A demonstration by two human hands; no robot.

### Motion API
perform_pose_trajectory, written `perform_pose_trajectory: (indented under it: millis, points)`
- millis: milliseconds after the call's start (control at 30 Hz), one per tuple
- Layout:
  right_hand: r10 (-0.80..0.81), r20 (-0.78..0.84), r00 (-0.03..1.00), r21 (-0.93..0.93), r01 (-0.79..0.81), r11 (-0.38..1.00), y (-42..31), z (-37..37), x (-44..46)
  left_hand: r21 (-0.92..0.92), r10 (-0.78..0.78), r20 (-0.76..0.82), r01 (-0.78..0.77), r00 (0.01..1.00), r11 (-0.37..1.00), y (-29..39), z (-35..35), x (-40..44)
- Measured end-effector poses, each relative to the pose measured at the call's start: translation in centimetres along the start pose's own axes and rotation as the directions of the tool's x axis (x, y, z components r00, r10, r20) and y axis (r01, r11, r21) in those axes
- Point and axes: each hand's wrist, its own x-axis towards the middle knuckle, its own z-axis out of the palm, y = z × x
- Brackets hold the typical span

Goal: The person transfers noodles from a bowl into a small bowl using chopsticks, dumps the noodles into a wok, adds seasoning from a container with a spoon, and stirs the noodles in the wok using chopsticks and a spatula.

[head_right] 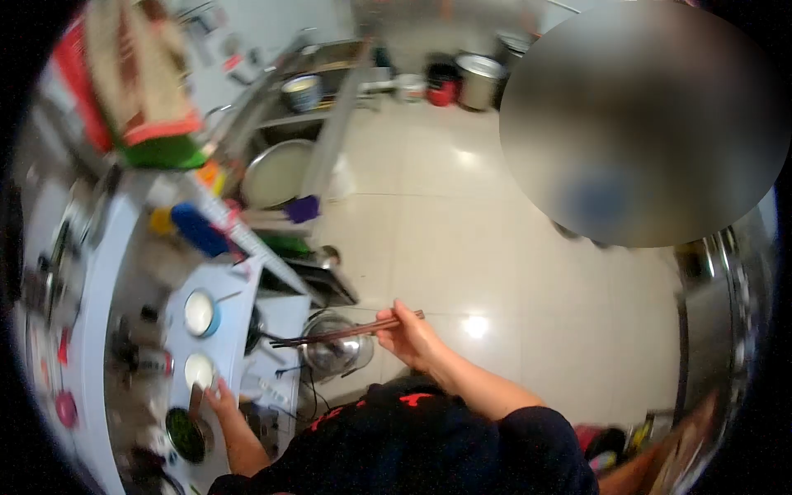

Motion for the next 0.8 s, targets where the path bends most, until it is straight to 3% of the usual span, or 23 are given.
perform_pose_trajectory:
  millis: [33, 67, 100, 167, 200, 267, 333, 400, 467, 533, 600, 667, 800]
  points:
    - [-0.050, -0.023, 0.998, 0.046, 0.051, 0.998, 0.0, -0.5, -0.4, -0.268, -0.018, 0.057, 0.032, 0.998, 0.963, -3.4, 1.8, 2.5]
    - [-0.085, -0.057, 0.995, 0.055, 0.089, 0.995, -0.3, -1.1, -0.9, 0.067, 0.086, 0.092, -0.092, 0.992, 0.993, -2.1, 0.6, 3.3]
    - [-0.123, -0.093, 0.988, 0.063, 0.129, 0.990, -0.5, -1.8, -1.5, -0.104, 0.000, 0.164, 0.017, 0.986, 0.994, -4.9, 2.7, 5.8]
    - [-0.204, -0.158, 0.966, 0.115, 0.224, 0.968, -0.7, -4.1, -2.1, 0.191, 0.083, 0.138, -0.108, 0.987, 0.976, -2.7, 2.7, 5.9]
    - [-0.255, -0.150, 0.955, 0.150, 0.277, 0.949, -0.9, -5.2, -2.6, 0.170, 0.165, 0.084, -0.178, 0.983, 0.969, 0.5, 3.7, 4.4]
    - [-0.373, -0.122, 0.920, 0.202, 0.391, 0.898, -1.3, -8.2, -3.4, -0.028, 0.353, 0.108, -0.352, 0.929, 0.936, 9.1, 6.7, -0.9]
    - [-0.420, -0.183, 0.889, 0.293, 0.457, 0.840, -2.4, -10.9, -5.3, -0.277, 0.517, 0.277, -0.448, 0.810, 0.850, 18.2, 8.9, -8.9]
    - [-0.464, -0.259, 0.847, 0.321, 0.529, 0.786, -3.6, -13.3, -8.3, -0.507, 0.634, 0.516, -0.391, 0.576, 0.768, 25.9, 9.9, -17.6]
    - [-0.541, -0.327, 0.775, 0.332, 0.630, 0.702, -5.4, -16.8, -12.3, -0.626, 0.677, 0.699, -0.259, 0.232, 0.735, 32.5, 9.1, -26.2]
    - [-0.619, -0.354, 0.701, 0.324, 0.713, 0.622, -7.6, -20.6, -16.6, -0.650, 0.638, 0.760, -0.142, -0.125, 0.747, 38.3, 7.5, -33.6]
    - [-0.644, -0.417, 0.642, 0.333, 0.767, 0.549, -8.8, -23.8, -20.4, -0.643, 0.558, 0.711, -0.075, -0.428, 0.762, 43.2, 6.0, -39.3]
    - [-0.633, -0.515, 0.578, 0.310, 0.814, 0.491, -10.5, -25.4, -23.3, -0.638, 0.460, 0.605, -0.051, -0.650, 0.768, 47.6, 5.5, -43.0]
    - [-0.669, -0.591, 0.451, 0.310, 0.892, 0.328, -13.6, -31.9, -27.5, -0.647, 0.249, 0.375, -0.060, -0.893, 0.760, 53.2, 6.7, -49.3]
